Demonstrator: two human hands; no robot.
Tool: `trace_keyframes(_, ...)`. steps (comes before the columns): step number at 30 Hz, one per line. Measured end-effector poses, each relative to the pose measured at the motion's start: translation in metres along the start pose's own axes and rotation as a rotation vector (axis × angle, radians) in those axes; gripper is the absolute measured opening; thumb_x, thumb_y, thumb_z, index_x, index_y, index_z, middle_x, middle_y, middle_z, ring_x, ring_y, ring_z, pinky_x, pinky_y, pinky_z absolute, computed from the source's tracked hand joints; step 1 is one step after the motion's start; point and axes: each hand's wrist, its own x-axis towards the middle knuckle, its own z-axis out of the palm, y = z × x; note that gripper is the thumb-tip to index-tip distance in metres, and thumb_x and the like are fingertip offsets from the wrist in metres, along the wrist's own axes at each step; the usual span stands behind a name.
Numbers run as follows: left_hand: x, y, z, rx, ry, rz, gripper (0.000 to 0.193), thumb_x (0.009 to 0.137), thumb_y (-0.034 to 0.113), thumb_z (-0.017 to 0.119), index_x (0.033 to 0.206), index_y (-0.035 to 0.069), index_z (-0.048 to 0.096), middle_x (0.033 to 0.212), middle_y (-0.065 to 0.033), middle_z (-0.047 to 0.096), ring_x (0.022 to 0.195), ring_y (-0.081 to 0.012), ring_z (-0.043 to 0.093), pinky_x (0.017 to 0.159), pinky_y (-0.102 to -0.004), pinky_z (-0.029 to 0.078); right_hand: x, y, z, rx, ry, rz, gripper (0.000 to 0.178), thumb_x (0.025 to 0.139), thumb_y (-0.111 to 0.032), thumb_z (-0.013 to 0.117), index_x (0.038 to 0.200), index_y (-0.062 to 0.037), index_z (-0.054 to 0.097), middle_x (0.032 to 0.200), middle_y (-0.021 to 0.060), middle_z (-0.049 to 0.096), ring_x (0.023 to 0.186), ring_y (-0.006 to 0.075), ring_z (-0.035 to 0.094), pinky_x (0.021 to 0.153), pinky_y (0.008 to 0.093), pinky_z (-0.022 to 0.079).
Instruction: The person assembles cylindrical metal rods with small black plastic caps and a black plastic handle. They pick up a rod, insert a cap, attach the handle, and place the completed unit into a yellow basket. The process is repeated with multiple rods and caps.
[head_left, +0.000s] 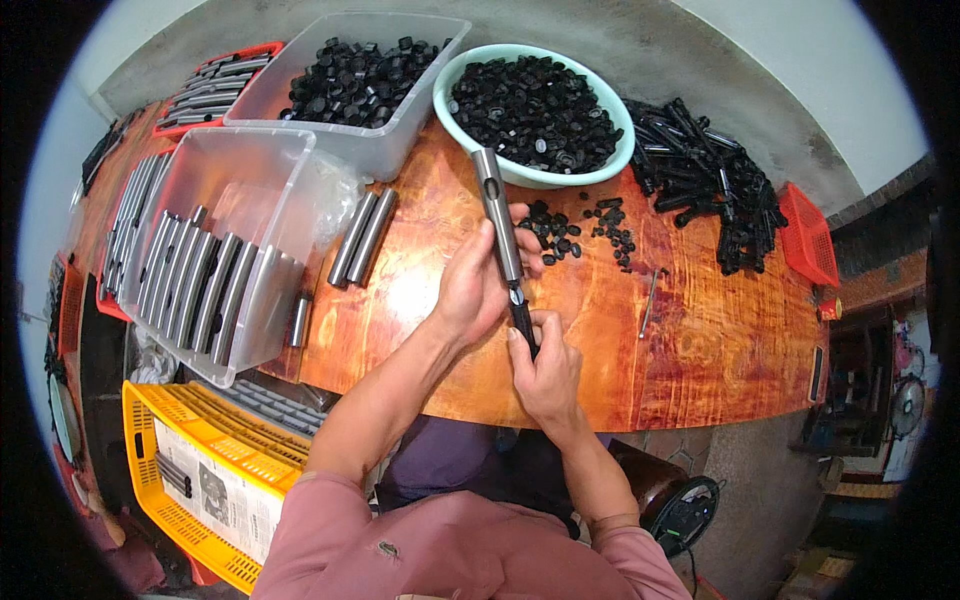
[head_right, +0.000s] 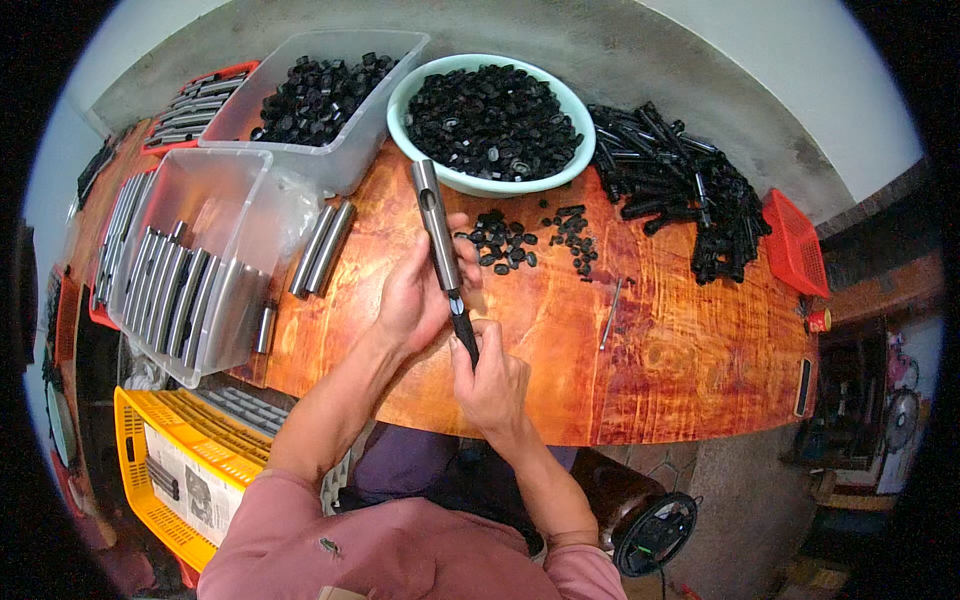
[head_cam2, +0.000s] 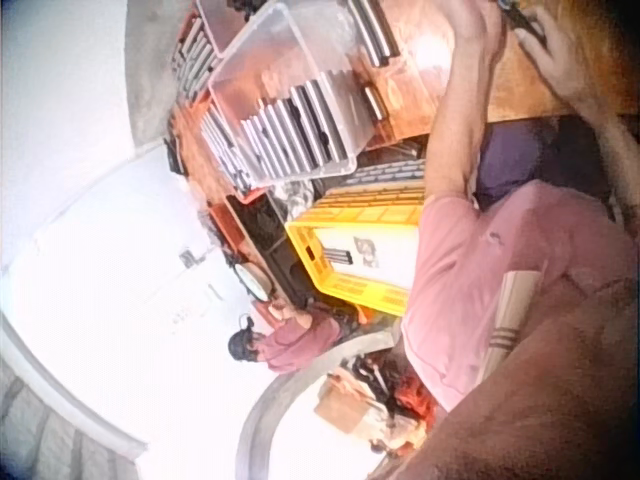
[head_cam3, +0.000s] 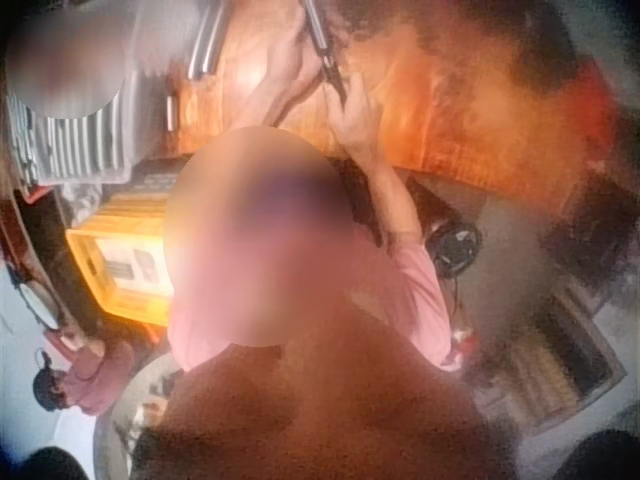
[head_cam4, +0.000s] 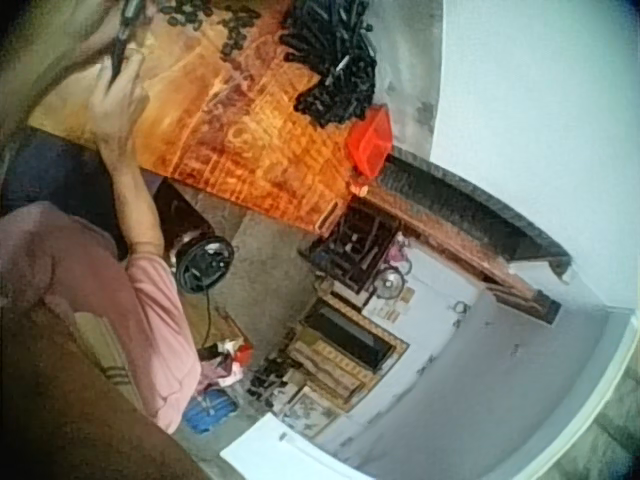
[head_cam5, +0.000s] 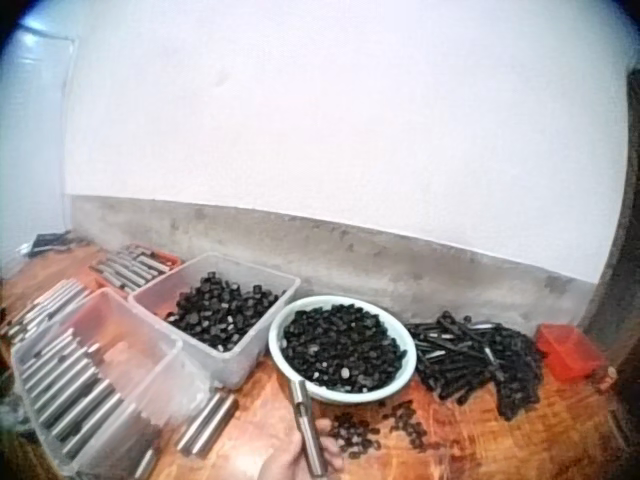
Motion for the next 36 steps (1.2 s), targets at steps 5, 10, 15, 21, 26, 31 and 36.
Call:
trace_keyframes(5, -0.012, -0.003, 0.015, 0.308, -0.180, -0.130, 0.055, 0.099, 0.021, 0.062, 0.145, 0.000, 0.038, 0.106, -0.0106, 0.064, 0.096, -0.0203, 0.065, 0.090, -0.0355, 0.053, 0.003, 0.010, 0.002, 0.107, 0.153, -0.060, 0.019, 0.094, -0.014, 0.065, 0.105, -0.0023, 0.054, 0.068, 0.0146, 0.065, 0.058, 0.0277, 0.066, 0.055, 0.0384, 0.047)
trace_keyframes(10, -0.009, -0.012, 0.003, 0.406, -0.201, -0.208, 0.054, 0.100, 0.020, 0.062, 0.144, 0.000, 0.039, 0.102, -0.0083, 0.064, 0.094, -0.0202, 0.066, 0.086, -0.0335, 0.055, 0.008, -0.003, -0.020, 0.041, -0.030, 0.076, 0.023, 0.093, -0.015, 0.068, 0.107, 0.0003, 0.058, 0.072, 0.0164, 0.068, 0.059, 0.0228, 0.066, 0.057, 0.0364, 0.049)
trace_keyframes(15, -0.012, -0.011, 0.005, 0.129, -0.240, -0.359, 0.051, 0.102, 0.021, 0.059, 0.144, 0.001, 0.038, 0.099, -0.0084, 0.064, 0.080, -0.0166, 0.066, 0.068, -0.0290, 0.055, 0.042, 0.016, -0.081, 0.187, 0.115, 0.135, 0.022, 0.096, -0.021, 0.066, 0.097, 0.0010, 0.069, 0.076, 0.0065, 0.069, 0.062, 0.0145, 0.062, 0.057, 0.0317, 0.050)
trace_keyframes(21, -0.016, -0.015, 0.007, 0.078, -0.340, -0.593, 0.055, 0.101, 0.024, 0.061, 0.145, 0.002, 0.039, 0.098, -0.0090, 0.064, 0.065, -0.0141, 0.060, 0.058, -0.0247, 0.048, 0.107, 0.021, -0.072, 0.951, -0.240, 0.250, 0.046, 0.100, -0.028, 0.060, 0.133, 0.0034, 0.053, 0.107, 0.0129, 0.068, 0.087, 0.0153, 0.065, 0.068, 0.0257, 0.053)
trace_keyframes(26, -0.011, -0.029, -0.001, 0.167, -0.231, -0.494, 0.048, 0.100, 0.026, 0.062, 0.138, 0.003, 0.045, 0.097, -0.0089, 0.064, 0.064, -0.0135, 0.059, 0.057, -0.0248, 0.048, 0.106, 0.041, -0.054, 1.059, -0.194, 0.257, 0.038, 0.099, -0.028, 0.064, 0.122, 0.0007, 0.057, 0.096, 0.0105, 0.069, 0.077, 0.0142, 0.067, 0.064, 0.0237, 0.053)
trace_keyframes(31, -0.011, -0.031, 0.006, 0.289, -0.131, -0.514, 0.041, 0.101, 0.029, 0.061, 0.131, 0.004, 0.049, 0.092, -0.0093, 0.065, 0.061, -0.0124, 0.057, 0.053, -0.0244, 0.046, 0.105, 0.050, -0.050, 1.030, -0.109, 0.246, 0.036, 0.099, -0.028, 0.064, 0.121, 0.0001, 0.057, 0.094, 0.0092, 0.069, 0.078, 0.0128, 0.067, 0.066, 0.0226, 0.052)
trace_keyframes(36, -0.012, -0.034, 0.003, 0.333, -0.118, -0.475, 0.040, 0.103, 0.030, 0.057, 0.132, 0.004, 0.048, 0.090, -0.0113, 0.064, 0.057, -0.0119, 0.054, 0.049, -0.0236, 0.043, 0.103, 0.052, -0.051, 1.020, -0.071, 0.252, 0.037, 0.099, -0.028, 0.063, 0.121, 0.0017, 0.057, 0.094, 0.0094, 0.069, 0.077, 0.0125, 0.066, 0.068, 0.0237, 0.052)
